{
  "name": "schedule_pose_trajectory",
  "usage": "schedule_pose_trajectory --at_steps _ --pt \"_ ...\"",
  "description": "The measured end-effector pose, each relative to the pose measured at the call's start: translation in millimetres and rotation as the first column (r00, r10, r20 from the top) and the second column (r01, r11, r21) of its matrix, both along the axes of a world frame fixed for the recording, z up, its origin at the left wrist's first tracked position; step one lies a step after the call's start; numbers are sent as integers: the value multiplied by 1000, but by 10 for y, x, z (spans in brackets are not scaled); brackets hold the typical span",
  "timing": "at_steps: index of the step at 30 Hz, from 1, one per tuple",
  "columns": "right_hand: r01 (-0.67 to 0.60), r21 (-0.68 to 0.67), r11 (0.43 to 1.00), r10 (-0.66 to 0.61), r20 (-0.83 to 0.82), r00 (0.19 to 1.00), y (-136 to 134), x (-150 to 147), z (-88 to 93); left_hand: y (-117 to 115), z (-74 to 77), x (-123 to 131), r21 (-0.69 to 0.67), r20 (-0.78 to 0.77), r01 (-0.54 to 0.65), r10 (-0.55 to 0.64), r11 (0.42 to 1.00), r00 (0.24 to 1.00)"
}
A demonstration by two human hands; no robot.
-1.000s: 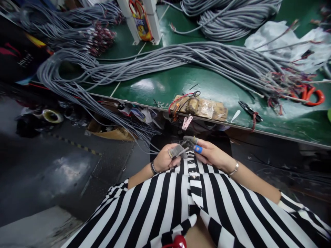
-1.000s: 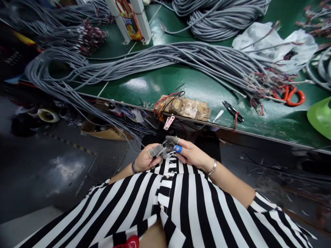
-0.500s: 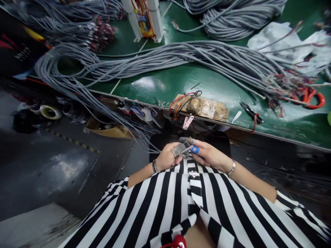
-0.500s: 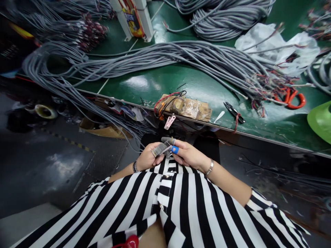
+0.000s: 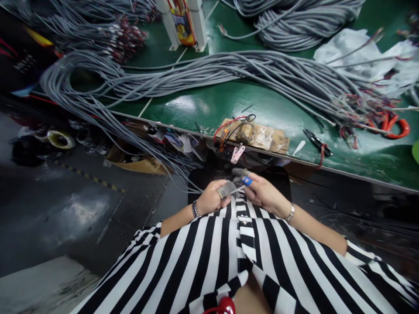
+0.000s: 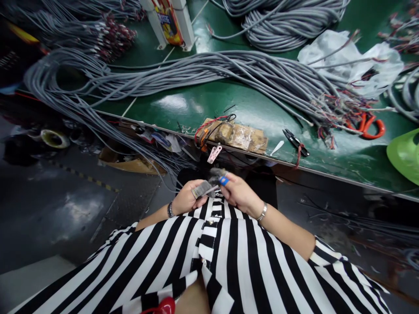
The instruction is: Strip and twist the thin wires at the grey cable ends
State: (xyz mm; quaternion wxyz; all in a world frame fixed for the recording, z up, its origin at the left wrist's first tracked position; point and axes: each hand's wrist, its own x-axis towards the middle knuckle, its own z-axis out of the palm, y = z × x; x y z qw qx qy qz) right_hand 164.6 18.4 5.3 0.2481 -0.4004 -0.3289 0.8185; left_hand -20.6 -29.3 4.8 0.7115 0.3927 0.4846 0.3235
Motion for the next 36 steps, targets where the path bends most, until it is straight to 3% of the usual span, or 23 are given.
schedule_pose_trajectory --at_steps 3,4,8,10,27,30,34,36 --pt "174 -10 985 -173 11 985 63 72 -11 -17 14 -8 -4 2 18 -18 1000 1000" --pt "141 -6 990 -141 -5 990 66 98 -7 -17 13 -9 -7 3 -8 8 1000 1000" --pt "-186 50 981 189 -67 980 4 130 53 11 -10 2 -3 4 -116 116 993 993" --pt "-251 73 965 256 -75 964 -25 109 83 26 -19 11 -8 -4 -117 117 993 993" --pt "-248 29 968 250 -91 964 -38 10 26 65 -38 29 -39 -28 -31 30 999 999" --pt "-187 -1 982 186 -64 980 -7 1 4 55 -28 30 -23 -34 -13 12 1000 999" --pt "176 -46 983 -179 -62 982 165 128 -23 8 -18 -4 22 -52 115 -113 993 992" --pt "276 -23 961 -277 -59 959 221 208 -29 -11 -28 -22 10 -44 99 -99 995 994"
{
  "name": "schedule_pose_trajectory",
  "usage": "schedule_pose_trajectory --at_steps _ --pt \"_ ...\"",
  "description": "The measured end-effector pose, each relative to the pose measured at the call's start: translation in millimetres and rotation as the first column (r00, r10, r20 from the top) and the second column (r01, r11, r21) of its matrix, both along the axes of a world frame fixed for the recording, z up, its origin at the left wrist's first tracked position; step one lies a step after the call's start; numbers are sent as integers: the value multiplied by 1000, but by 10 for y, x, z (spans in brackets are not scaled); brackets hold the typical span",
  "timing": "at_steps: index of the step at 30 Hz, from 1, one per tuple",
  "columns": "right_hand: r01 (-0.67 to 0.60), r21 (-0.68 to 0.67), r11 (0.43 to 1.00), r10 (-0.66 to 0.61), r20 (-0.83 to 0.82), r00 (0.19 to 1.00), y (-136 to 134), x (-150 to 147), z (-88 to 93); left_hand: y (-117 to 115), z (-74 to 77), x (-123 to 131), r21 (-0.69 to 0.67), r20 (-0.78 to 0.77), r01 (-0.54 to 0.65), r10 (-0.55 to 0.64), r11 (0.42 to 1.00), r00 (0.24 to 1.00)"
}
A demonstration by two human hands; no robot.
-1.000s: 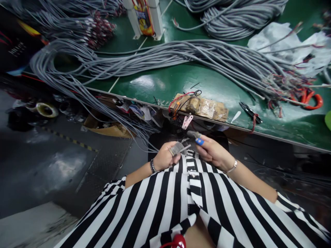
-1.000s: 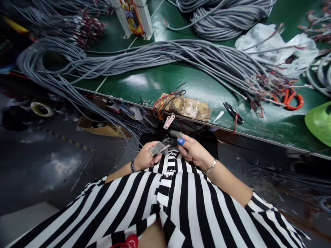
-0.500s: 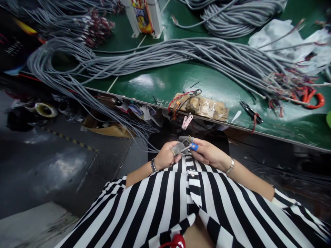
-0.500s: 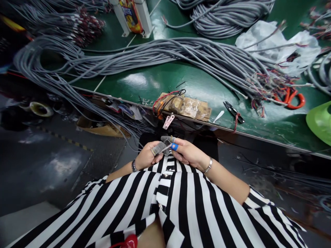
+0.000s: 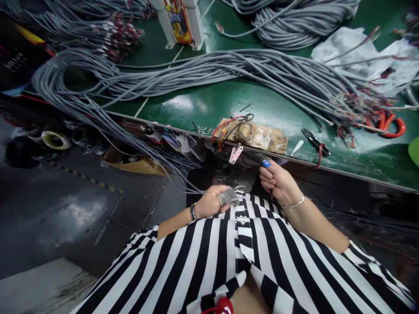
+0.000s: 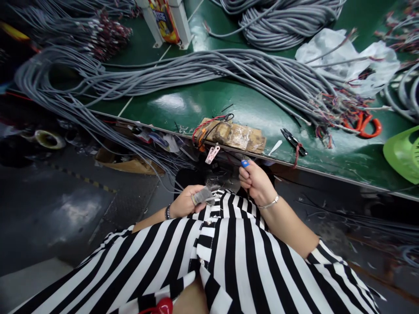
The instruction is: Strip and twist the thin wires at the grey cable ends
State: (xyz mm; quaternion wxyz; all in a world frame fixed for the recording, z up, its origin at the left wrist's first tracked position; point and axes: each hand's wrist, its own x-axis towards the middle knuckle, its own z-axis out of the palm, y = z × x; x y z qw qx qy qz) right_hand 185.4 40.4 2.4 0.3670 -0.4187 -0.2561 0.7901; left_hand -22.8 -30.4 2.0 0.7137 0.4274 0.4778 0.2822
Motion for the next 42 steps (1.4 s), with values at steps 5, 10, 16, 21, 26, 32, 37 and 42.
schedule_pose_trajectory --at_steps 5,10,16,21,26,32,37,42 --pt "-379 74 922 379 20 925 -129 -15 21 5 -32 9 -43 56 -190 192 981 980" --pt "-528 154 835 535 -6 845 -232 -117 30 25 -21 33 -48 59 -190 193 981 980" --pt "-508 151 848 514 -3 858 -221 -130 -24 29 -27 21 -49 35 -152 154 987 988" --pt "-443 88 892 437 78 896 -240 -177 -18 34 -45 21 -41 18 -139 139 990 990" --pt "-394 77 916 385 115 916 -233 -236 -37 38 -61 14 -17 19 -164 165 986 986" --pt "-28 24 999 21 243 970 -40 -86 -171 -62 -1 -82 116 53 -22 16 993 998" --pt "-274 330 903 128 400 907 -136 -14 -86 -75 -74 -98 -2 181 -274 270 962 946" --pt "-499 751 431 -218 624 750 -180 -116 160 -37 -106 -82 -47 248 -235 240 971 939"
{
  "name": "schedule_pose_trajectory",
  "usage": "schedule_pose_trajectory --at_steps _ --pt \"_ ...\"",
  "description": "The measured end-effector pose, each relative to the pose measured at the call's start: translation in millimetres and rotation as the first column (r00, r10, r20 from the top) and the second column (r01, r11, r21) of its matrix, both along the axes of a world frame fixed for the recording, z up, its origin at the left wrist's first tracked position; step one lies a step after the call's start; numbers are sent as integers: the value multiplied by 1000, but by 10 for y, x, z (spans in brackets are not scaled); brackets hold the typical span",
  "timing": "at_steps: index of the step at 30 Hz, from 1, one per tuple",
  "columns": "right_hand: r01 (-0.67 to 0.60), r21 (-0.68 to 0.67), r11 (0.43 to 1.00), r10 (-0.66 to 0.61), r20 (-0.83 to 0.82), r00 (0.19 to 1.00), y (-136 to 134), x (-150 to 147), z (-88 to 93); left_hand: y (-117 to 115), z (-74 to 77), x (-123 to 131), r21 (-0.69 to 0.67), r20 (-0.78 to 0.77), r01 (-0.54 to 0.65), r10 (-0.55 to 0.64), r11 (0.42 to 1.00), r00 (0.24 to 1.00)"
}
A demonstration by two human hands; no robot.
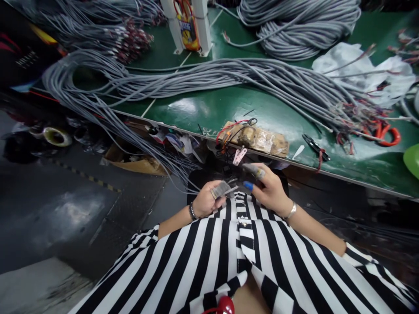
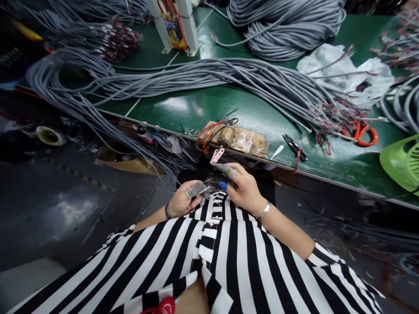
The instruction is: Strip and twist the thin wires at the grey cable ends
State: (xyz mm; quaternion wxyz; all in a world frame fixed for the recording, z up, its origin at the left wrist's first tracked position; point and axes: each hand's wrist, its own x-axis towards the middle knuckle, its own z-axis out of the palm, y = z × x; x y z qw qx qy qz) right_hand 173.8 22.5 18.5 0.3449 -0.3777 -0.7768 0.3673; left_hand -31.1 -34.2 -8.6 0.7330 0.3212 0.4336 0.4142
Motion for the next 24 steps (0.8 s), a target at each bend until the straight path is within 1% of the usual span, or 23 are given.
schedule_pose_trajectory --at_steps 1,2,3,5,7,9,11,12,14,16,18,20,21,22,24 --pt "-63 73 995 60 43 997 19 -24 31 5 9 1 -7 6 22 -22 1000 1000" --pt "-142 106 984 133 84 987 40 -47 49 9 22 2 -13 5 44 -44 999 999" --pt "-221 109 969 207 122 971 62 -69 56 13 36 1 -22 -4 70 -70 997 998" --pt "-332 74 940 318 158 935 94 -102 42 22 64 -5 -39 -34 129 -130 991 991" --pt "-354 18 935 349 118 930 106 -116 9 33 80 -24 -38 -82 174 -177 984 981" --pt "-313 -61 948 315 20 949 101 -109 -21 42 84 -56 7 -146 177 -174 984 974" --pt "-239 -187 953 227 -82 970 87 -89 -41 46 78 -97 102 -217 150 -125 983 968" --pt "-193 -258 947 166 -121 979 81 -77 -47 45 74 -118 153 -261 141 -97 978 960" --pt "-101 -391 915 37 -167 985 74 -65 -57 40 67 -152 250 -366 139 -40 958 930" --pt "-36 -481 876 -53 -170 984 79 -86 -73 35 63 -174 317 -451 174 -13 932 892" --pt "-22 -533 846 -76 -162 984 94 -149 -100 40 65 -182 352 -478 266 -72 897 875" --pt "-44 -569 821 -54 -154 987 115 -242 -137 53 75 -182 365 -472 386 -189 847 861" --pt "-54 -584 810 -47 -156 987 126 -287 -159 61 82 -181 376 -471 427 -227 823 852" --pt "-55 -597 800 -50 -158 986 138 -322 -181 66 90 -180 389 -478 446 -237 806 846" --pt "-26 -632 774 -101 -164 981 162 -342 -223 68 103 -185 412 -504 429 -191 804 842"
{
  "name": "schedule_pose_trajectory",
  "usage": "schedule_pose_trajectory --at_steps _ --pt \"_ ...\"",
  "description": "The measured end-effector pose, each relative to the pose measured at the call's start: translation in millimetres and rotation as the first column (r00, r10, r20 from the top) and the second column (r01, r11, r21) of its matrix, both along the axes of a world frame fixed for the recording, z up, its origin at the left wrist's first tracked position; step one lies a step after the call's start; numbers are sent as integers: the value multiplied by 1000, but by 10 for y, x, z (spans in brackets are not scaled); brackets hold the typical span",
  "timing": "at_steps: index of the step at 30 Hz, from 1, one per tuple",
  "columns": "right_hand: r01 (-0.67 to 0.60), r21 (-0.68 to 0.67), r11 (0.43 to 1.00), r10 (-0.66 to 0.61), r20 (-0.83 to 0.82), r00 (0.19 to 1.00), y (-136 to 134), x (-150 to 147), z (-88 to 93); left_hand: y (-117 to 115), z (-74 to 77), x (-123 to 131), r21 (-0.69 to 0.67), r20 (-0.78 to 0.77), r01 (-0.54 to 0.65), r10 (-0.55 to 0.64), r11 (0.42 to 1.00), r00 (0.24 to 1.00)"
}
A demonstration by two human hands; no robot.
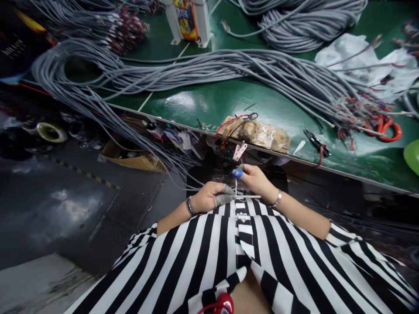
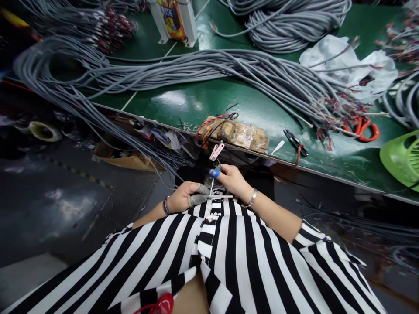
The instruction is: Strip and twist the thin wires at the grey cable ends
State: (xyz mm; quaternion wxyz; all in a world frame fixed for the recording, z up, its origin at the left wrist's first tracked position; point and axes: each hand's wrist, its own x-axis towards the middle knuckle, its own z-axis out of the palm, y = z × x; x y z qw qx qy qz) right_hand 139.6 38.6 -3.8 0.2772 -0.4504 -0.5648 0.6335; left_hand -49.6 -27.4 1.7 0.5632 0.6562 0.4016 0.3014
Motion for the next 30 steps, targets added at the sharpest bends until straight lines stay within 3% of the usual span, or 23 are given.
schedule_pose_trajectory --at_steps 4,6,8,10,13,16,19,21,25,27,30 --pt "118 -190 975 -134 -77 988 36 193 -49 -21 5 -42 52 -50 -180 182 982 982" --pt "3 -261 965 -39 -132 991 36 332 -44 -18 1 -69 74 -61 -220 224 973 973" --pt "-184 -280 942 141 -165 976 17 415 -15 6 -2 -82 97 -68 -210 217 973 974" --pt "-309 -287 907 272 -163 949 -15 408 29 49 -5 -74 121 -79 -158 168 980 983" --pt "-383 -314 869 341 -181 922 -39 279 89 118 1 -39 152 -79 -27 40 988 996" --pt "-272 -382 883 188 -243 952 24 198 96 142 33 -34 107 -20 78 -76 991 997" --pt "75 -424 903 -187 -230 955 130 272 40 116 74 -85 -4 53 107 -107 994 993" --pt "196 -385 902 -298 -228 927 168 350 -9 101 83 -132 -70 92 -11 18 997 996" --pt "78 -275 958 -146 -238 960 159 358 -69 166 69 -176 -158 166 -356 380 921 910" --pt "34 -249 968 -103 -269 958 182 275 -63 247 71 -154 -148 201 -419 442 896 874" --pt "30 -311 950 -141 -339 930 292 112 -18 385 85 -79 -108 225 -432 446 895 866"
